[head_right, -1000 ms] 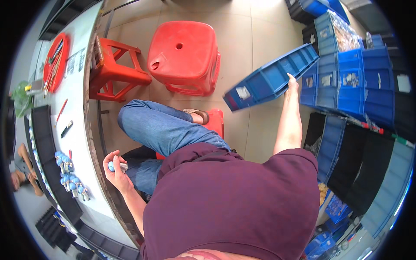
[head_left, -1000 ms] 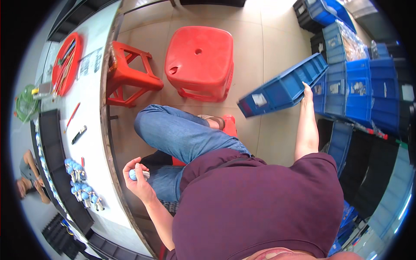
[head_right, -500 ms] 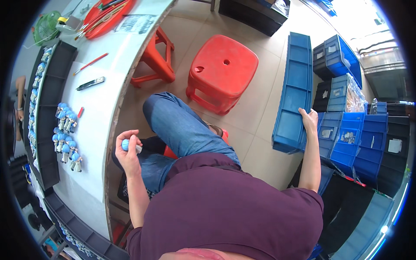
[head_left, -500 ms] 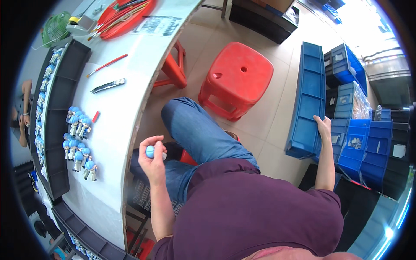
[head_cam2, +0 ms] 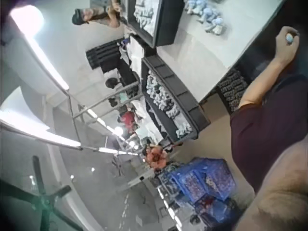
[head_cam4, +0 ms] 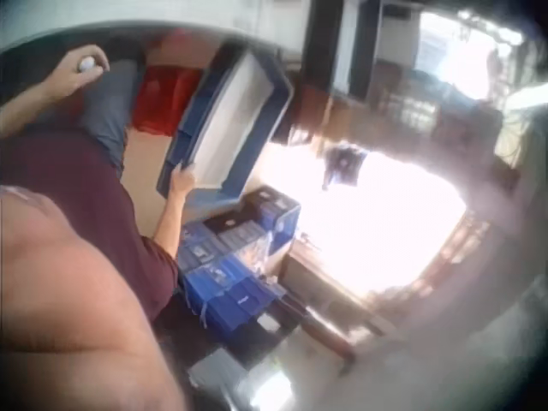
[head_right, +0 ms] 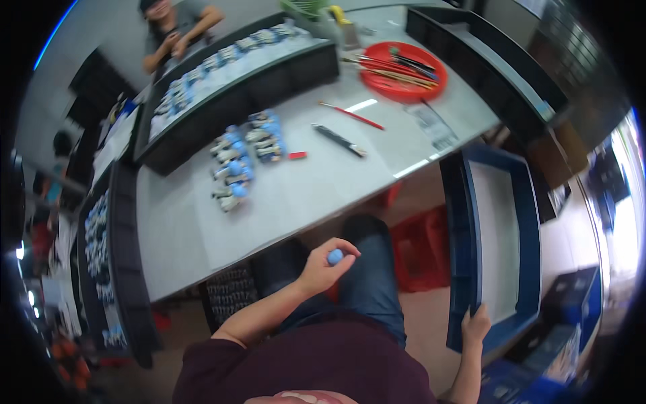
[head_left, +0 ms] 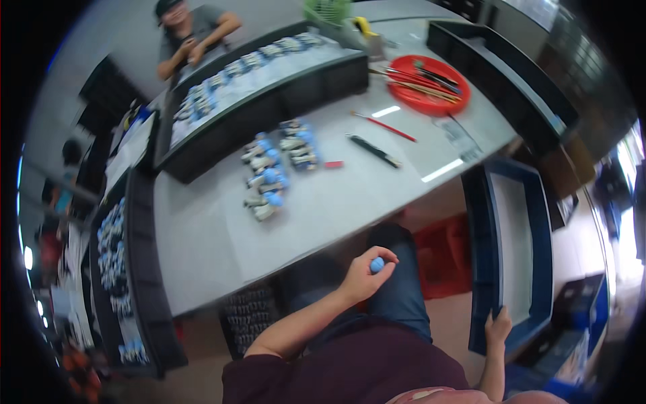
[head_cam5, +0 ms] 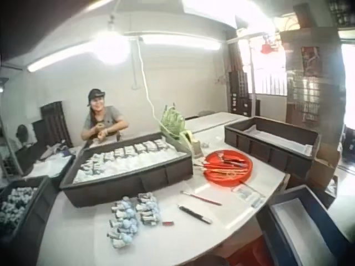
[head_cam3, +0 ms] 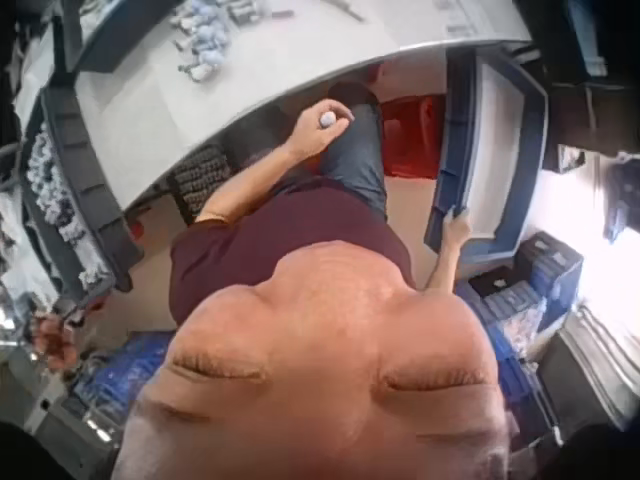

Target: The person organizes small blue figurines on a table, picking them up one by one and placing them into a tray. They also handle a white sheet of paper, folding it and placing it into a cardboard box. The person repeatedly picks up figurines, inspects them, and places them into a blue tray.

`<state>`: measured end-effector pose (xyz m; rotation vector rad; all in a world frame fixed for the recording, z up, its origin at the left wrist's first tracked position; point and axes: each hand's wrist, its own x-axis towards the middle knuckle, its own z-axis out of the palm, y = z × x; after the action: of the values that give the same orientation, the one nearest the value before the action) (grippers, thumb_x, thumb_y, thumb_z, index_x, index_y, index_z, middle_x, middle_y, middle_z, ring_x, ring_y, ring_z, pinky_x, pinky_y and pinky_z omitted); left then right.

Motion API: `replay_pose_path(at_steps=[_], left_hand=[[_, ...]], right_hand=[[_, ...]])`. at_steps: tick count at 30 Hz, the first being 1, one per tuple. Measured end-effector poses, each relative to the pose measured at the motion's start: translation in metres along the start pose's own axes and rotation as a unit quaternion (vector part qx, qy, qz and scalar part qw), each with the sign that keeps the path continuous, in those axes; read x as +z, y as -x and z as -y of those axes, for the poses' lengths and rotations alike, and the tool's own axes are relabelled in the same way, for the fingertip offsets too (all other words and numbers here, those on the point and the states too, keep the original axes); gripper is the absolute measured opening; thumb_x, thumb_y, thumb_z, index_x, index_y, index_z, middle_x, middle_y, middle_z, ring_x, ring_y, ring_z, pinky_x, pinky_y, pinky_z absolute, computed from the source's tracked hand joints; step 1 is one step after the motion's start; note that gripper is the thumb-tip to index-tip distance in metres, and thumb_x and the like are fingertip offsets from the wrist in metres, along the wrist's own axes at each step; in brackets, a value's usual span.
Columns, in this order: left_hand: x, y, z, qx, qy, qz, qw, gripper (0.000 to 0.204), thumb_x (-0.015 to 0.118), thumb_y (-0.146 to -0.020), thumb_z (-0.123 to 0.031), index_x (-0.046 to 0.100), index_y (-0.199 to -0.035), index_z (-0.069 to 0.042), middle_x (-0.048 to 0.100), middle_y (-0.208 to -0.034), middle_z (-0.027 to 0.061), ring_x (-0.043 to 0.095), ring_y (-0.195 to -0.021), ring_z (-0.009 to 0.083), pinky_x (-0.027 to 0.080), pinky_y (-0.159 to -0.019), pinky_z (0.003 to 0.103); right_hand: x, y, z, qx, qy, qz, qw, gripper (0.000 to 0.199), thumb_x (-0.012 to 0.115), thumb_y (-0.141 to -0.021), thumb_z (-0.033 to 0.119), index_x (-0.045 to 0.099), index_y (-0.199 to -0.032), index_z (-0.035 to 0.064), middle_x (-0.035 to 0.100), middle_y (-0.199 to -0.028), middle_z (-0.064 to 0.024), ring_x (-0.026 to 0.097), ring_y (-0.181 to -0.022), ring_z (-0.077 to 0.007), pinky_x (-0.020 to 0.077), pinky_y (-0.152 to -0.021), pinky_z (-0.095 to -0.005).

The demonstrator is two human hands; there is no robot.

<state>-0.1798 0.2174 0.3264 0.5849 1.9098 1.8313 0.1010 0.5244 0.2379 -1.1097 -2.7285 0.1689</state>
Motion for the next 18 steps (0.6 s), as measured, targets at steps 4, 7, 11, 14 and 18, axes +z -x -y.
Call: replay_pose_path(at_steps=[4,7,11,14,18], left_hand=[[-0.005,0.003,0.012,-0.006,0.033,0.004,0.999,0.011,0.057,-0.082,-0.008,0.056,-0.092,-0.004,0.059,-0.087,0.0019,0.055,-0.084,0.0087,0.044,-0.076,0.023],[-0.003,0.013,0.013,-0.012,0.023,-0.008,1.000,0.011,0.056,-0.082,-0.009,0.056,-0.092,-0.004,0.059,-0.087,0.0024,0.055,-0.084,0.0095,0.044,-0.077,0.024],[0.009,0.015,0.011,-0.016,0.019,0.017,1.000,0.011,0.056,-0.082,-0.009,0.056,-0.092,-0.004,0.060,-0.087,0.0027,0.055,-0.084,0.0101,0.044,-0.077,0.024],[0.019,0.016,0.012,-0.016,0.024,0.035,0.999,0.011,0.056,-0.082,-0.009,0.056,-0.092,-0.004,0.059,-0.087,0.0025,0.055,-0.085,0.0096,0.043,-0.078,0.024],[0.038,0.006,0.016,-0.003,0.019,0.060,0.998,0.008,0.058,-0.080,-0.007,0.058,-0.088,-0.004,0.057,-0.083,0.0009,0.053,-0.081,0.0079,0.043,-0.073,0.022]], right_hand=[[0.029,0.011,0.000,-0.046,0.041,0.069,0.996,0.027,0.063,-0.070,0.007,0.044,-0.089,0.0010,0.057,-0.074,-0.0220,0.056,-0.070,-0.0415,0.0427,-0.059,-0.0473],[0.041,0.016,-0.013,-0.084,0.040,0.075,0.993,0.030,0.063,-0.067,0.005,0.043,-0.088,0.0007,0.056,-0.074,-0.0215,0.056,-0.070,-0.0409,0.0428,-0.059,-0.0464],[0.052,0.037,-0.031,-0.098,0.012,0.068,0.993,0.033,0.064,-0.064,0.004,0.043,-0.089,0.0000,0.055,-0.072,-0.0213,0.055,-0.070,-0.0413,0.0429,-0.059,-0.0460],[0.041,0.048,-0.039,-0.117,0.018,0.102,0.988,0.036,0.065,-0.062,0.004,0.045,-0.092,-0.0007,0.054,-0.070,-0.0209,0.055,-0.067,-0.0419,0.0430,-0.058,-0.0458],[0.057,0.068,-0.070,-0.143,-0.001,0.046,0.989,0.038,0.068,-0.057,0.005,0.049,-0.090,-0.0005,0.054,-0.069,-0.0187,0.056,-0.066,-0.0381,0.0434,-0.055,-0.0452]])
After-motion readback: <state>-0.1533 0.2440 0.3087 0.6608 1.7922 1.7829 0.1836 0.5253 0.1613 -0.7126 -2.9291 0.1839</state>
